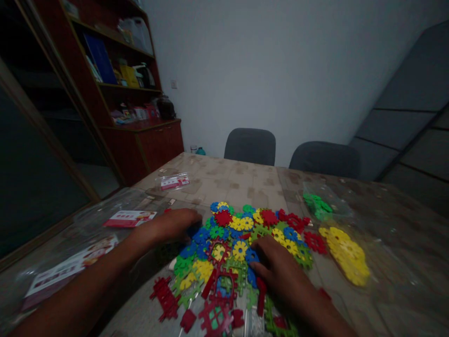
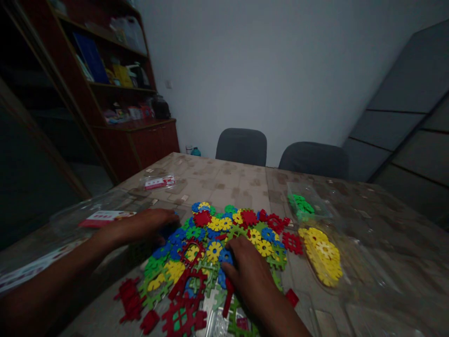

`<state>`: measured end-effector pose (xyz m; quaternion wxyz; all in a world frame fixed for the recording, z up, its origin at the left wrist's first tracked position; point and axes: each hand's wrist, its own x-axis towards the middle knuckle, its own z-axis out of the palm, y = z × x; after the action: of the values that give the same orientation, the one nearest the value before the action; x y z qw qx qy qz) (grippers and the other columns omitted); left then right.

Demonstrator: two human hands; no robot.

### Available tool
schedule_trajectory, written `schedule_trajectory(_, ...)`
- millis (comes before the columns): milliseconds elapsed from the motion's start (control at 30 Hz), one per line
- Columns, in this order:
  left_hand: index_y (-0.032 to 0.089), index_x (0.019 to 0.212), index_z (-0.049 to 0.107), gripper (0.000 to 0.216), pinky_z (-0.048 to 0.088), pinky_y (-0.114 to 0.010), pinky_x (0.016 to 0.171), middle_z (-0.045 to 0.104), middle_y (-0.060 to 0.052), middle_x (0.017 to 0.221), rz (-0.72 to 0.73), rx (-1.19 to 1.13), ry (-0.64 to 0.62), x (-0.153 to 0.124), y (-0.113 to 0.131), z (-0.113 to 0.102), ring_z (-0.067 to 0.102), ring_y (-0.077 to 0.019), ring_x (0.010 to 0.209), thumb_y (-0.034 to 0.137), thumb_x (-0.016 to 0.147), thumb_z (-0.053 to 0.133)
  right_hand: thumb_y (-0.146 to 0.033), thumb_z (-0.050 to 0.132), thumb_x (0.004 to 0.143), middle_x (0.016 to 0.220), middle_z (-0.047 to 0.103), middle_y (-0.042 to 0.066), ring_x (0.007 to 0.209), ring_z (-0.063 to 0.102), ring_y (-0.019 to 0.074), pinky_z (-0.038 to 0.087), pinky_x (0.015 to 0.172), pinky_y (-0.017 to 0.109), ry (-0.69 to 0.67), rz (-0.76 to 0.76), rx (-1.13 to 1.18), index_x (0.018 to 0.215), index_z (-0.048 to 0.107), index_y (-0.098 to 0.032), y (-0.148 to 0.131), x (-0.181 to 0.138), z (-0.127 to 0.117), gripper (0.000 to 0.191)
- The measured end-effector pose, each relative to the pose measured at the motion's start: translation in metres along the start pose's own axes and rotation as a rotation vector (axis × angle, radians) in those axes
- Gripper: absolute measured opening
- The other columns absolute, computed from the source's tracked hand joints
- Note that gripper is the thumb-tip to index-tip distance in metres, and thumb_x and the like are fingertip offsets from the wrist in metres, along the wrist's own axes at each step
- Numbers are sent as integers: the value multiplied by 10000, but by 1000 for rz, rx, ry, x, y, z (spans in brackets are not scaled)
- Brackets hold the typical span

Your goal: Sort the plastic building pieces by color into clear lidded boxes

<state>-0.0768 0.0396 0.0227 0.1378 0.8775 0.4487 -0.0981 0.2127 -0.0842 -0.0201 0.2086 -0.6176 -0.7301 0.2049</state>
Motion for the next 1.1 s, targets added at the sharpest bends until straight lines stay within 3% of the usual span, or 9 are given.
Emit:
schedule_trajectory(100, 230, 1000, 697, 389, 502, -337, 836, 738, -48, 1045, 9, -4, 9, 3, 1, 2, 685, -288, 985, 111, 648, 809, -166, 713, 773, 1266, 662, 123, 1163, 620, 300, 455, 984, 413, 2, 25, -47, 1222, 623, -228, -2, -5, 8, 463)
schedule_trajectory(167, 224, 988, 696, 366, 494, -329, 825, 734, -48, 1024, 21, -13, 21, 5, 1, 3, 676, -283, 974, 110, 654, 794, -145, 681, 799, 1223, 673, 121, 1127, 629, 285, 458, 963, 393, 7, 31, -53, 1169, 634, -214, -1, -4, 10, 379)
schedule_trajectory(300, 200, 859, 683, 168, 469, -305, 778, 714, -43, 935, 72, -60, 49, 9, -3, 2, 656, -258, 914, 141, 714, 743, -101, 626, 799, 947, 686, 62, 892, 635, 234, 457, 782, 320, 36, 41, -28, 877, 610, -202, 1, 2, 5, 129)
schedule_trajectory(400, 193, 791, 653, 51, 453, -275, 731, 699, -13, 840, 118, -133, 48, 9, -3, -2, 655, -216, 822, 162, 769, 688, -143, 589, 830, 786, 654, 12, 755, 607, 201, 413, 670, 283, 27, 50, 101, 774, 559, -218, 4, 7, -5, 98)
schedule_trajectory(500, 193, 796, 615, 49, 442, -254, 688, 675, 8, 787, 149, -204, 53, 8, 2, -6, 640, -193, 767, 217, 837, 627, -166, 566, 845, 724, 632, -18, 698, 590, 179, 388, 628, 268, -32, 52, 234, 792, 584, -220, 7, 8, -12, 78)
schedule_trajectory(667, 194, 853, 598, 22, 447, -252, 698, 665, 10, 814, 164, -252, 32, 10, 10, -1, 639, -196, 793, 208, 842, 610, -123, 593, 809, 826, 711, 27, 797, 646, 211, 410, 702, 301, -241, 67, 125, 867, 681, -189, 5, 0, -7, 124)
schedule_trajectory(833, 185, 999, 632, 258, 455, -318, 832, 670, -62, 1039, 97, -194, 34, 10, 8, 7, 625, -254, 959, 254, 778, 746, -203, 695, 797, 1166, 707, 103, 1084, 630, 274, 419, 904, 358, -224, 128, -16, 1112, 690, -195, 4, -7, -1, 315)
schedule_trajectory(933, 183, 1033, 632, 383, 458, -319, 834, 656, -69, 1080, 66, -172, 11, 9, 9, 7, 614, -260, 977, 262, 712, 826, -207, 715, 769, 1134, 695, 107, 1037, 632, 270, 429, 869, 351, -240, 179, -61, 1076, 686, -180, 1, -7, -2, 310)
schedule_trajectory(1100, 187, 963, 609, 323, 449, -281, 781, 652, -29, 1013, 63, -147, 0, 10, 14, 5, 611, -229, 929, 163, 709, 807, -157, 696, 744, 1100, 697, 88, 1018, 625, 256, 422, 865, 338, -245, 138, -35, 1034, 688, -183, 0, -5, -2, 292)
